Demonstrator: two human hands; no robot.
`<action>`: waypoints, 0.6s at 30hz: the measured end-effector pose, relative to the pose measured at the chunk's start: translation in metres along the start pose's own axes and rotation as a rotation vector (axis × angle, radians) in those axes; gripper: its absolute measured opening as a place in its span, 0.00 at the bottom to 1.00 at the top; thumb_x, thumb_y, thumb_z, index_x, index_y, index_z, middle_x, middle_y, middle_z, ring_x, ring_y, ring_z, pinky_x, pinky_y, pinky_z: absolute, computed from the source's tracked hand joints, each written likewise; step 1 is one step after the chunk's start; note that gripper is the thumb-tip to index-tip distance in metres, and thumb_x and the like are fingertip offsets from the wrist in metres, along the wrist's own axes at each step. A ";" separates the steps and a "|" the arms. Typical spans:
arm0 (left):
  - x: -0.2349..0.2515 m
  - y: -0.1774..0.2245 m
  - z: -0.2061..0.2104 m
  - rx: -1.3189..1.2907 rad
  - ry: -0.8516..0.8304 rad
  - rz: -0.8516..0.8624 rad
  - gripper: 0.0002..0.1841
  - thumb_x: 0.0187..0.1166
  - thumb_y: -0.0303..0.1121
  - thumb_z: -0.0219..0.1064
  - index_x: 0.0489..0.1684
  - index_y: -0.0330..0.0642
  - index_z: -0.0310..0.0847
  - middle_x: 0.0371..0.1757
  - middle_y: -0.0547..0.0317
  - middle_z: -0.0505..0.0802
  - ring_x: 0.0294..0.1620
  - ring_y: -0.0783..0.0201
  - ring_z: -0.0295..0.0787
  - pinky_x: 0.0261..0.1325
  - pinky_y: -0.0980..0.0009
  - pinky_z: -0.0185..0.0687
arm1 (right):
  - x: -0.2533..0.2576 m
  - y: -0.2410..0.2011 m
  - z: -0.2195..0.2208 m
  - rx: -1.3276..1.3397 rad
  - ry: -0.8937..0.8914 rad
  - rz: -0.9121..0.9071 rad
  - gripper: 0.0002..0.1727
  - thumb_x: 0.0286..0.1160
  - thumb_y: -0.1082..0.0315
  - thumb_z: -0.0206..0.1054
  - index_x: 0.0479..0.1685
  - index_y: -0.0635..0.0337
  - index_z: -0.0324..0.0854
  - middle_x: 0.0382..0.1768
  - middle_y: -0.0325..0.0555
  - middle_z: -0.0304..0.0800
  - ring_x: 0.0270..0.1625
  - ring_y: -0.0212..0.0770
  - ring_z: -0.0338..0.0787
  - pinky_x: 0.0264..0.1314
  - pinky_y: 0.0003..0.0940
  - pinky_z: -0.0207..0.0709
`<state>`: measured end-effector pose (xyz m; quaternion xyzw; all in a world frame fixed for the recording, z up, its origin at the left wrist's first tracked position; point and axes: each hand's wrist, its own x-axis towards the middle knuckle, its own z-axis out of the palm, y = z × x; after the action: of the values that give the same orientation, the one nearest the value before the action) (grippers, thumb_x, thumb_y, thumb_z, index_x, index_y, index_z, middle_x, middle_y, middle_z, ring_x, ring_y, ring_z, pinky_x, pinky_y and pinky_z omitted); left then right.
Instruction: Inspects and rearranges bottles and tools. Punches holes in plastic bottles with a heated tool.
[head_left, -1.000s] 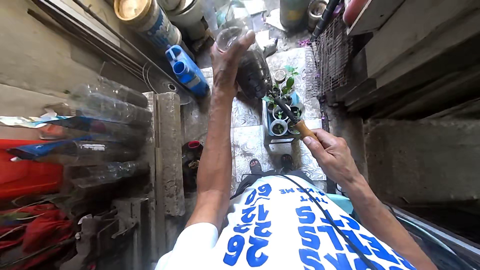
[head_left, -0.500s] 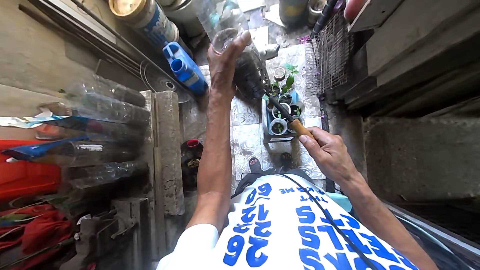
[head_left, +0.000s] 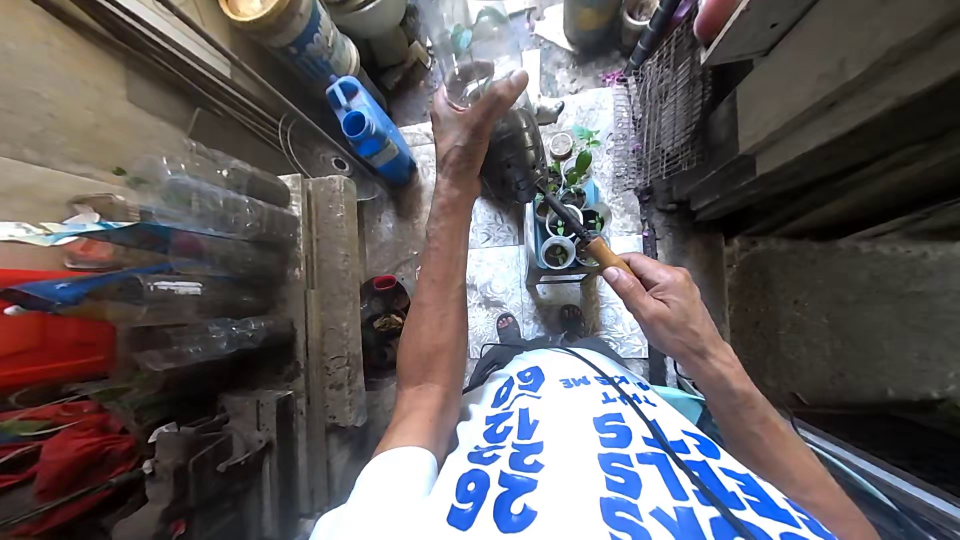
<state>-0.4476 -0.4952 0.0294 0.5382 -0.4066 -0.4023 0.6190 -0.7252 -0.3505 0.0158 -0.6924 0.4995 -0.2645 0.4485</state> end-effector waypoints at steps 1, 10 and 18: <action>-0.001 0.000 0.000 0.014 0.002 0.000 0.29 0.60 0.37 0.84 0.59 0.33 0.81 0.47 0.47 0.93 0.47 0.56 0.94 0.53 0.57 0.94 | 0.000 0.000 0.000 -0.002 -0.002 0.001 0.18 0.89 0.49 0.56 0.48 0.49 0.88 0.17 0.27 0.72 0.16 0.24 0.69 0.18 0.24 0.64; -0.012 -0.003 -0.006 0.086 0.023 0.008 0.28 0.58 0.35 0.86 0.57 0.34 0.82 0.45 0.49 0.93 0.46 0.59 0.94 0.52 0.59 0.93 | 0.007 -0.002 0.006 -0.042 -0.024 -0.001 0.17 0.89 0.50 0.56 0.46 0.48 0.87 0.17 0.28 0.72 0.15 0.26 0.69 0.18 0.27 0.64; -0.034 0.006 -0.018 0.216 0.115 -0.083 0.36 0.58 0.30 0.88 0.69 0.31 0.78 0.54 0.40 0.93 0.52 0.55 0.94 0.60 0.57 0.91 | 0.008 0.000 0.007 -0.042 -0.143 -0.099 0.25 0.91 0.51 0.53 0.54 0.66 0.85 0.25 0.43 0.79 0.22 0.30 0.74 0.25 0.31 0.71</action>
<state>-0.4422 -0.4564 0.0311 0.6403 -0.3886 -0.3499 0.5626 -0.7172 -0.3553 0.0118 -0.7426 0.4371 -0.2257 0.4546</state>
